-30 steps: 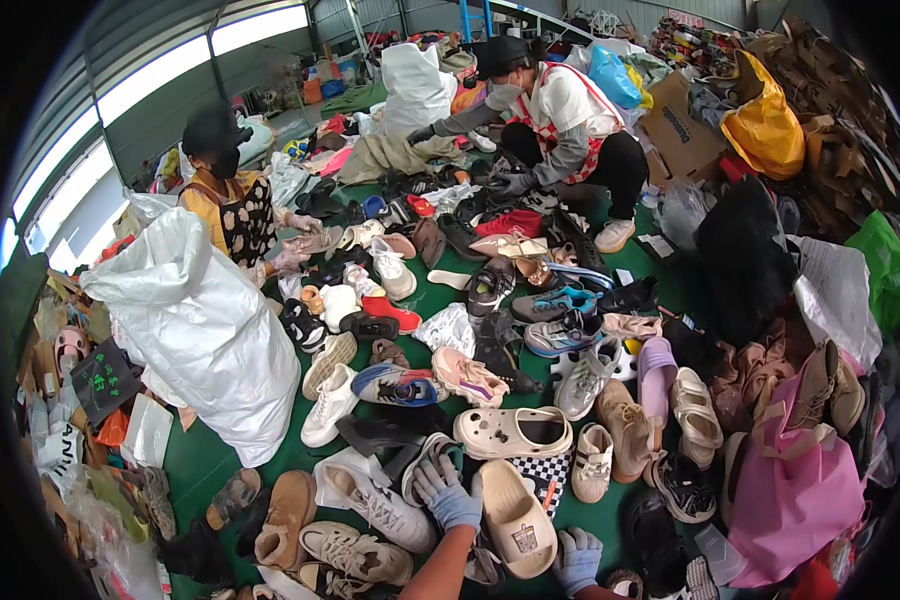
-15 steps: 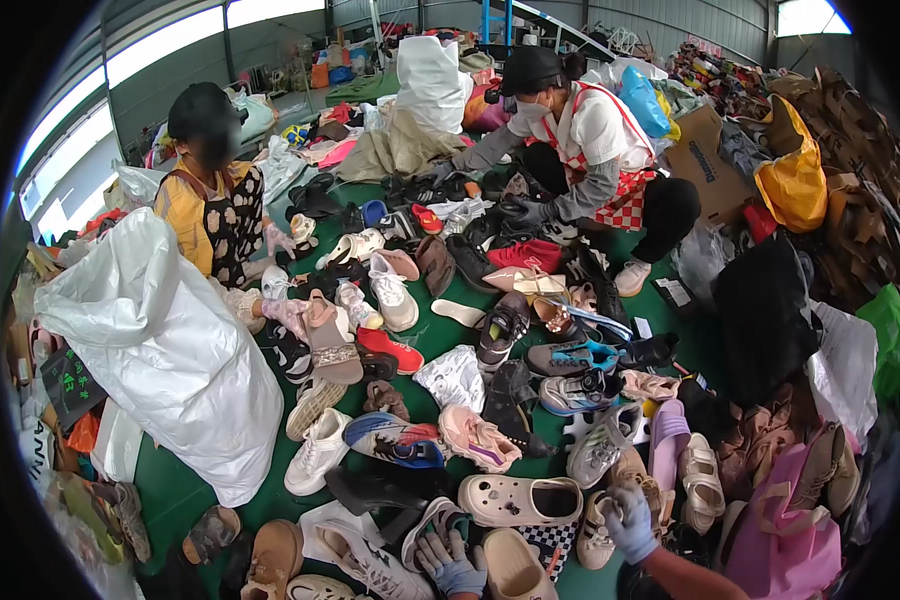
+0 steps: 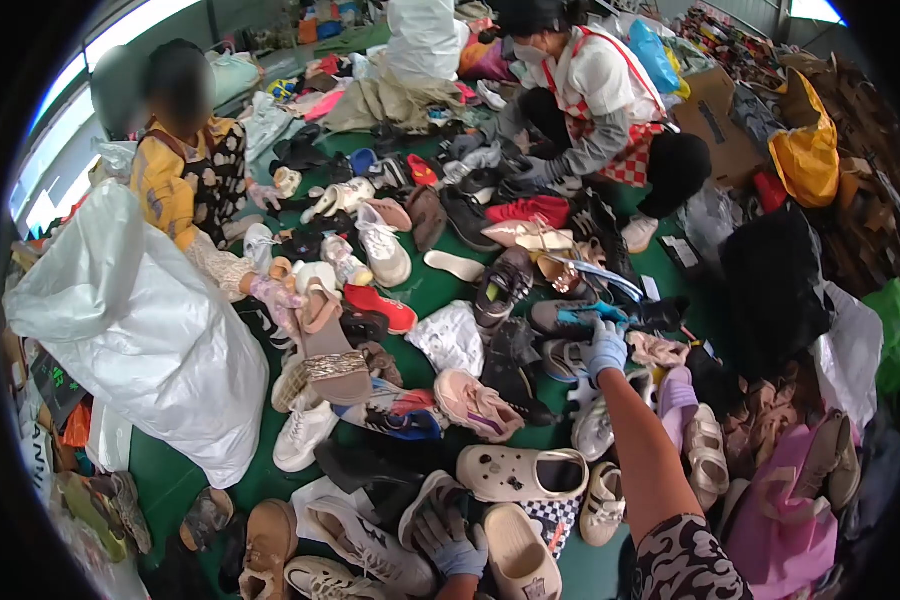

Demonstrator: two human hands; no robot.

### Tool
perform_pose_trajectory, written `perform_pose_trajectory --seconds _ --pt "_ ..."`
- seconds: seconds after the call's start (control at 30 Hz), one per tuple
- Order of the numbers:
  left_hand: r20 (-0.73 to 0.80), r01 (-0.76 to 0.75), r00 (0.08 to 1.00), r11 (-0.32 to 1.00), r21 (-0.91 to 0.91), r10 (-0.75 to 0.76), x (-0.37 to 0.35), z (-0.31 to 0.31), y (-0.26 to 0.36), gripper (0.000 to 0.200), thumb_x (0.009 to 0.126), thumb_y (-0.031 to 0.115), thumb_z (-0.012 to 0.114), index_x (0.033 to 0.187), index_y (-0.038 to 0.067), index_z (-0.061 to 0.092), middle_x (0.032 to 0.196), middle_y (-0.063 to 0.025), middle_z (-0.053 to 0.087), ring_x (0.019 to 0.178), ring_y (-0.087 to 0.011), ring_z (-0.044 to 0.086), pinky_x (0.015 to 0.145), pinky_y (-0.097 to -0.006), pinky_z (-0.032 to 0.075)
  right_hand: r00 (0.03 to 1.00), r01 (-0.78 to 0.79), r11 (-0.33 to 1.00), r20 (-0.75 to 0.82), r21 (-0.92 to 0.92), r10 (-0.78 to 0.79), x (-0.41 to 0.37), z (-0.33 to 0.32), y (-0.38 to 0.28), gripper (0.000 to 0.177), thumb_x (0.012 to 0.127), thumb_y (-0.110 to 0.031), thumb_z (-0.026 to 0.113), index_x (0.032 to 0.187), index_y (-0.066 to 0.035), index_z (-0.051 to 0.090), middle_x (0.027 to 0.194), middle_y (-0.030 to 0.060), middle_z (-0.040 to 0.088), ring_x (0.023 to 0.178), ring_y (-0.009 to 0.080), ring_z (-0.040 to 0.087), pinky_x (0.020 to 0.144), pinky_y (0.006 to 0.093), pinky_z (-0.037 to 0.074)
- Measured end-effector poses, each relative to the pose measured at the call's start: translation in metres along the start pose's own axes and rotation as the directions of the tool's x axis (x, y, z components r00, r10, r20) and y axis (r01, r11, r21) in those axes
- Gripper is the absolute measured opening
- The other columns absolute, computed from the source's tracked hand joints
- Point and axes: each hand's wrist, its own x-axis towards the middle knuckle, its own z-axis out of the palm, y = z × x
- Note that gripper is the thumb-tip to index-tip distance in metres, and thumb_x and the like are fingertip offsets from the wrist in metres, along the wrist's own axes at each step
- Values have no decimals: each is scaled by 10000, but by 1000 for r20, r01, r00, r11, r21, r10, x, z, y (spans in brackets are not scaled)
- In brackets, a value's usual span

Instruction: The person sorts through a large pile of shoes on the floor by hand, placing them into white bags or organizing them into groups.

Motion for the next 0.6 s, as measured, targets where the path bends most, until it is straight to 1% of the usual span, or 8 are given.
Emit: perform_pose_trajectory --seconds 0.03,0.07,0.1,0.17,0.33,0.47,0.53,0.6 --pt "19 4 1000 1000 26 -5 -4 -2 1 650 738 350 575 1300 108 356 1388 -268 268 1283 -488 232 1022 -619 211 990 44 997 -134 55 -36 -10 8 8 428 650 -255 694 1045 -125 589 1038 101 554 1032 329 509 843 419 452" --pt "23 7 1000 999 49 -8 -2 0 1 647 744 337 565 1306 93 355 1399 -262 262 1289 -484 223 1032 -614 198 981 79 990 -185 117 -57 -19 10 12 356 669 -226 673 1009 -136 617 1034 92 566 1009 325 515 828 420 450" --pt "13 -9 1000 998 60 8 -2 2 0 659 754 332 554 1326 96 327 1408 -263 242 1295 -478 217 1034 -611 202 948 140 982 -305 124 -96 -31 14 14 295 699 -207 651 986 -144 629 1046 78 572 991 318 518 810 416 450" --pt "3 -11 1000 996 87 11 -5 5 -1 665 773 336 535 1349 94 306 1416 -265 227 1307 -475 195 1040 -608 178 926 179 978 -353 104 -132 -46 15 12 266 727 -186 631 992 -157 635 1065 67 568 1023 294 503 794 415 419" --pt "47 8 999 994 107 -13 -7 9 -2 638 796 343 500 1349 94 305 1435 -267 197 1320 -477 167 1036 -615 155 882 205 977 -421 -61 -211 -63 19 7 317 684 -152 602 999 -163 633 1093 43 553 1044 265 496 830 419 388" --pt "54 5 998 995 104 -11 -7 11 -3 638 794 345 501 1348 94 309 1440 -269 189 1325 -476 160 1034 -623 148 869 267 953 -392 -145 -303 -72 19 9 349 686 -124 580 1031 -151 621 1088 26 535 1038 247 490 830 419 389" --pt "60 25 998 992 124 -32 -7 11 -2 642 789 346 507 1346 95 311 1438 -272 192 1323 -480 161 1034 -625 139 891 239 960 -361 -143 -275 -75 23 8 337 700 -128 573 1031 -156 629 1111 36 535 1055 253 486 830 426 392" --pt "73 17 997 993 120 -26 -6 8 -1 642 786 345 511 1339 85 317 1433 -284 191 1318 -489 161 1032 -628 131 913 173 972 -344 -156 -218 -75 34 7 301 717 -152 584 1011 -166 646 1228 103 504 1109 305 466 842 448 395"
